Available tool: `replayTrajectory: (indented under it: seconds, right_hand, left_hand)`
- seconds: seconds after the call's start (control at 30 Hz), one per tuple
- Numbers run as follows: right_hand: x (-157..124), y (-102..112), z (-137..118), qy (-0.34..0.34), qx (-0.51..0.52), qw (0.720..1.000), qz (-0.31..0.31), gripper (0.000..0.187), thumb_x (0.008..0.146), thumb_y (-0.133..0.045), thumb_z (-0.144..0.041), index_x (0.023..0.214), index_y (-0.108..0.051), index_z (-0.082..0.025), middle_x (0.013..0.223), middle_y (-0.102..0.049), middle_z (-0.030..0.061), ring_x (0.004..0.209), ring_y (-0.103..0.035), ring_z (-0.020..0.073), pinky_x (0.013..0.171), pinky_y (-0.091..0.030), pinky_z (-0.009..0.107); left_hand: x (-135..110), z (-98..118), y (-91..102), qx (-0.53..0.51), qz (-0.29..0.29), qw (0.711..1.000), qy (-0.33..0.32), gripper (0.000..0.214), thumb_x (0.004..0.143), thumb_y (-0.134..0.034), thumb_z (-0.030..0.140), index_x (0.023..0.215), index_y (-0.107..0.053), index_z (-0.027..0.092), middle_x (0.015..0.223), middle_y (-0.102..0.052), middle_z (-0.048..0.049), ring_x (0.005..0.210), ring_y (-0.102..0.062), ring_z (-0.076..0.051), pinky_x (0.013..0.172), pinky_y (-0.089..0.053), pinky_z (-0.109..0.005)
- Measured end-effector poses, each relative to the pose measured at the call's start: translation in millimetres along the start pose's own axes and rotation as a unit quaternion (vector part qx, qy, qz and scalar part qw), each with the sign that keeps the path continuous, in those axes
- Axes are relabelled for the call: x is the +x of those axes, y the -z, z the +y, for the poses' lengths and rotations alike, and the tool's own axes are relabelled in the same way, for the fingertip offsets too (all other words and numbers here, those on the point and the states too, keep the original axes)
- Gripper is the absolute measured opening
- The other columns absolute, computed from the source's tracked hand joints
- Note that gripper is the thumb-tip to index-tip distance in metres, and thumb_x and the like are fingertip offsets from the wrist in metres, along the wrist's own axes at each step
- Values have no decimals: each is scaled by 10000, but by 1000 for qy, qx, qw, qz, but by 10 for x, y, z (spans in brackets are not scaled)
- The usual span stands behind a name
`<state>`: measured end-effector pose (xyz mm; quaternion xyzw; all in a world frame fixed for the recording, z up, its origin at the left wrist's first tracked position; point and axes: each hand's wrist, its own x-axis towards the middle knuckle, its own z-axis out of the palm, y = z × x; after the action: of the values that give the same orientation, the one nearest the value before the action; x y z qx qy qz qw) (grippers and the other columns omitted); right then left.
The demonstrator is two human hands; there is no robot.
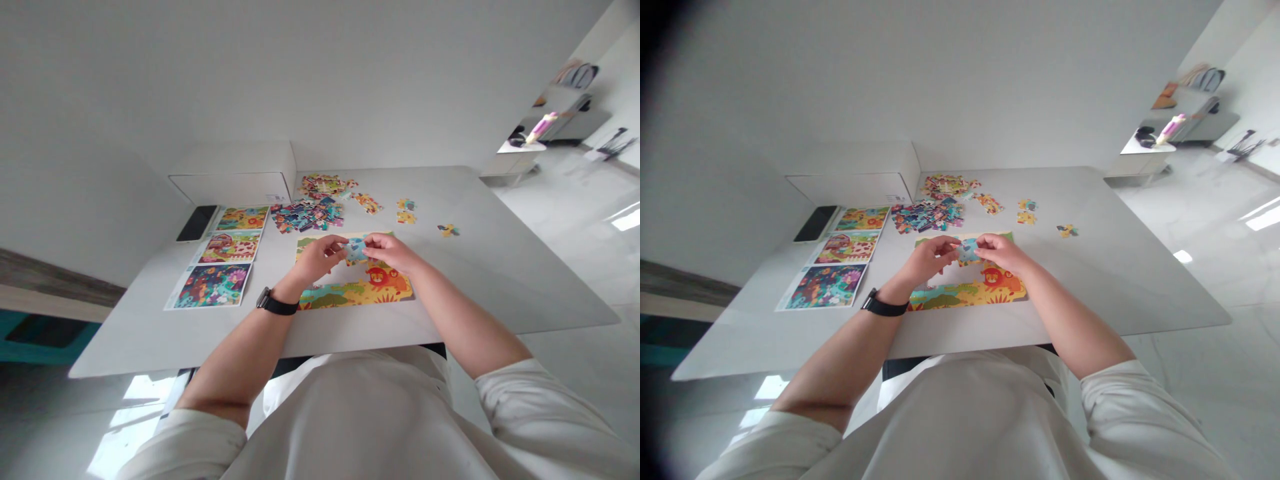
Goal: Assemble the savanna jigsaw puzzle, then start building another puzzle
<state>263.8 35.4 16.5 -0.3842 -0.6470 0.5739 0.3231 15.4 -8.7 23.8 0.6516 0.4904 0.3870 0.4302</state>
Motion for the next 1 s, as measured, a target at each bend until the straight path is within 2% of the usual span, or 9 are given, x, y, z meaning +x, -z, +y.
replayTrajectory:
  seconds: [0.2, 0.33, 0.5, 0.6, 0.73, 0.83, 1.0]
  right_hand:
    - [-26, 25, -35, 14, -1, 999, 35, 587, 789, -857, -774, 1054, -778, -256, 894, -761, 13, 787, -691, 175, 717, -570, 293]
    - [-29, 81, -30, 39, -29, 996, 80, 642, 900, -705, -844, 1226, -735, -291, 1014, -774, 42, 854, -716, 194, 773, -595, 317]
    - [-56, 62, -5, 156, -144, 970, 117, 518, 929, -776, -656, 1280, -653, -295, 1249, -741, 89, 1098, -727, 246, 926, -617, 371]
    - [-107, -2, -43, 221, -224, 942, 115, 420, 952, -782, -495, 1296, -638, -303, 1378, -692, 115, 1227, -701, 281, 979, -626, 414]
    - [-157, -65, -113, 284, -307, 902, 106, 425, 928, -809, -353, 1316, -641, -316, 1460, -655, 136, 1430, -601, 340, 1142, -573, 515]
    - [-155, -71, -124, 301, -349, 882, 97, 438, 916, -817, -301, 1318, -645, -319, 1449, -655, 137, 1431, -595, 358, 1221, -510, 564]
    - [-107, -27, -57, 324, -373, 864, 98, 429, 912, -790, -227, 1309, -651, -313, 1350, -667, 124, 1353, -627, 353, 1183, -533, 565]
  left_hand:
    - [-31, 41, -31, -40, -22, 999, 25, 368, 831, -866, 414, 1097, -715, 209, 803, -750, -22, 642, -674, -145, 451, -503, -199]
    - [-22, 94, 30, -102, 24, 993, 51, 408, 808, -889, 426, 1037, -620, 222, 771, -743, -1, 625, -699, -149, 457, -503, -203]
    - [1, 126, 78, -176, 64, 978, 90, 492, 754, -927, 452, 1005, -567, 230, 804, -758, 3, 630, -726, -148, 467, -492, -193]
    - [-5, 132, 52, -199, 61, 972, 107, 511, 746, -935, 459, 1008, -559, 232, 880, -790, -9, 629, -735, -139, 476, -492, -187]
    - [-25, 142, -11, -200, 51, 971, 122, 500, 766, -933, 465, 989, -554, 228, 938, -810, -28, 649, -751, -142, 483, -501, -191]
    - [-33, 147, -60, -192, 45, 971, 135, 491, 787, -939, 467, 985, -562, 222, 952, -815, -37, 667, -760, -145, 504, -524, -201]
    - [-36, 139, -120, -190, 28, 971, 142, 516, 789, -963, 483, 989, -567, 221, 917, -806, -24, 678, -768, -150, 520, -543, -200]
